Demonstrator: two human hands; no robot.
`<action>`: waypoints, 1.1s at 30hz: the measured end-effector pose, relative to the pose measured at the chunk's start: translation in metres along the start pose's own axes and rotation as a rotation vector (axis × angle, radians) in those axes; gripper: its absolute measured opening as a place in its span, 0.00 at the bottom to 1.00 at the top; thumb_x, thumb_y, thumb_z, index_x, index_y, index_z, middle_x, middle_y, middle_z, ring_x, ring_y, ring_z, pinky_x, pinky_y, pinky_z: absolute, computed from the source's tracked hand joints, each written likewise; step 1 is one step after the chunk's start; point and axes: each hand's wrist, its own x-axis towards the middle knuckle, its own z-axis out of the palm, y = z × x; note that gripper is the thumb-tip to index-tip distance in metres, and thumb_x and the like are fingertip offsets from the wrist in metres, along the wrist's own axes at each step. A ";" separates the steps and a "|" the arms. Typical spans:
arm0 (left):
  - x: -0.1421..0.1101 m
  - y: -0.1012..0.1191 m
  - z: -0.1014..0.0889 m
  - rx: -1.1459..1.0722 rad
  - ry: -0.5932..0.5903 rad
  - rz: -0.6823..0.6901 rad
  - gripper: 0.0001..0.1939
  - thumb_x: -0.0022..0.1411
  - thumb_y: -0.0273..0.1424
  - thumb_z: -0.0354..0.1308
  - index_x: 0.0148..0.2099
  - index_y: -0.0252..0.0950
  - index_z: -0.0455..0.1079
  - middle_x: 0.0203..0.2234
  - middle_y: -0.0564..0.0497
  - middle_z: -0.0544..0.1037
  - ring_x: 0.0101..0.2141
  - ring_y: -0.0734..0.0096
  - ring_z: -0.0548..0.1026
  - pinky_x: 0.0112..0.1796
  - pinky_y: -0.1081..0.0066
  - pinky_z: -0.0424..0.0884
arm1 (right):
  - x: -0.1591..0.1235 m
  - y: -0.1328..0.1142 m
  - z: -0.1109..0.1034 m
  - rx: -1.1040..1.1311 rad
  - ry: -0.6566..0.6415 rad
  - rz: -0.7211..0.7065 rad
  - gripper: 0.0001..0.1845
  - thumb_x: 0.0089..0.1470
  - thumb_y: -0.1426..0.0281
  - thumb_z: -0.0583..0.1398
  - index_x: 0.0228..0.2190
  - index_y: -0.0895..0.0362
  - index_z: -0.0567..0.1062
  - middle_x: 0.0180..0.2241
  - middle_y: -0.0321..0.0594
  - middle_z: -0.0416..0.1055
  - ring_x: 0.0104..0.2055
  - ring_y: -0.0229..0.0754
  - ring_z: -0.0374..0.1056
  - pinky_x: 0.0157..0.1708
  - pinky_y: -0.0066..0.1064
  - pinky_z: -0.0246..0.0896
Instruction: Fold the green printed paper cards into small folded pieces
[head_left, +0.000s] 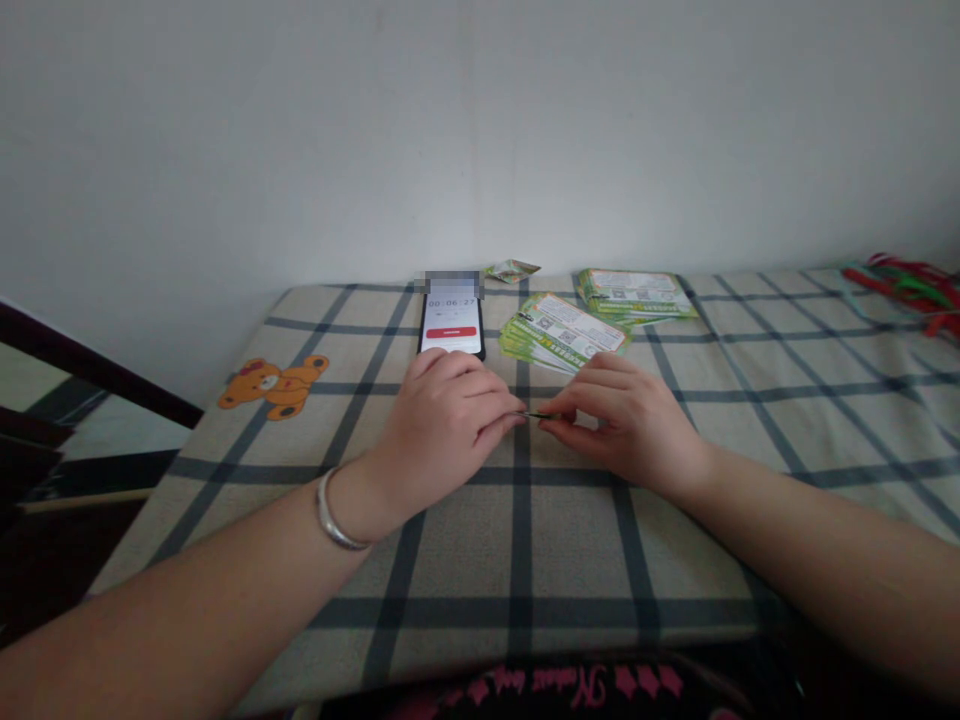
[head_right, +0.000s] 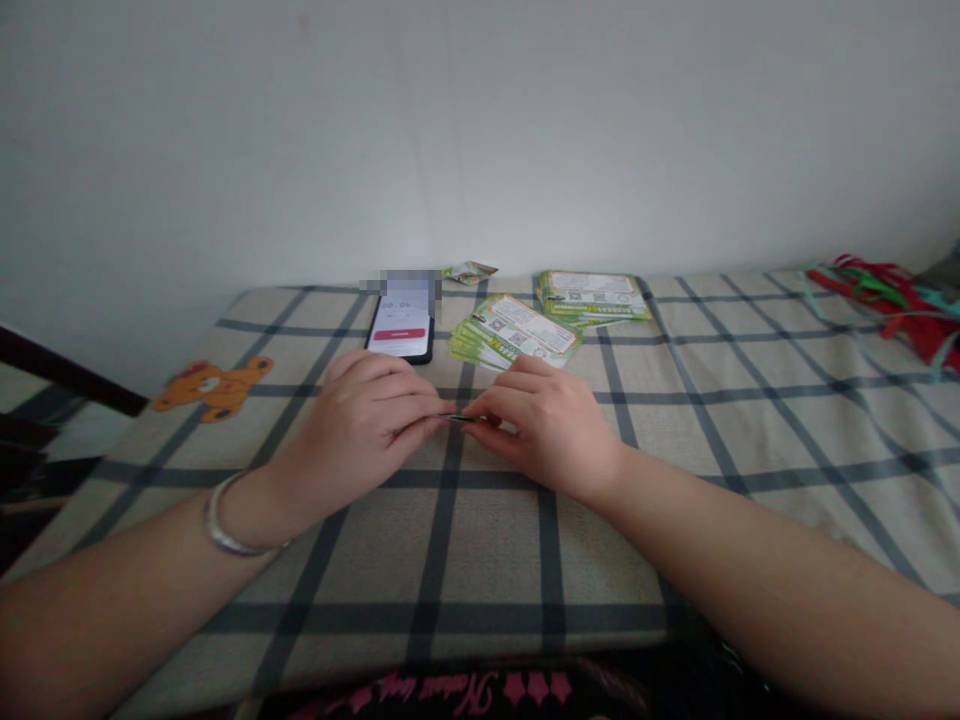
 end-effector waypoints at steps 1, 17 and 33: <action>0.000 0.000 0.000 -0.010 0.000 -0.008 0.06 0.64 0.31 0.58 0.37 0.41 0.77 0.33 0.56 0.80 0.39 0.63 0.71 0.44 0.59 0.61 | 0.000 0.000 0.000 0.009 0.003 -0.010 0.07 0.57 0.67 0.62 0.33 0.57 0.78 0.26 0.37 0.73 0.30 0.40 0.64 0.32 0.32 0.58; 0.002 0.002 -0.002 0.020 -0.018 0.007 0.06 0.64 0.31 0.57 0.36 0.39 0.76 0.31 0.55 0.79 0.37 0.63 0.72 0.42 0.60 0.62 | 0.004 0.000 -0.001 0.116 -0.015 0.082 0.04 0.49 0.77 0.60 0.27 0.58 0.74 0.25 0.36 0.72 0.31 0.39 0.64 0.33 0.32 0.59; 0.001 -0.014 0.000 0.077 0.020 -0.013 0.07 0.64 0.33 0.58 0.36 0.39 0.77 0.27 0.51 0.76 0.33 0.64 0.73 0.36 0.64 0.64 | 0.002 0.014 -0.007 0.054 0.003 0.125 0.04 0.50 0.76 0.60 0.29 0.57 0.74 0.27 0.36 0.73 0.33 0.39 0.66 0.37 0.33 0.60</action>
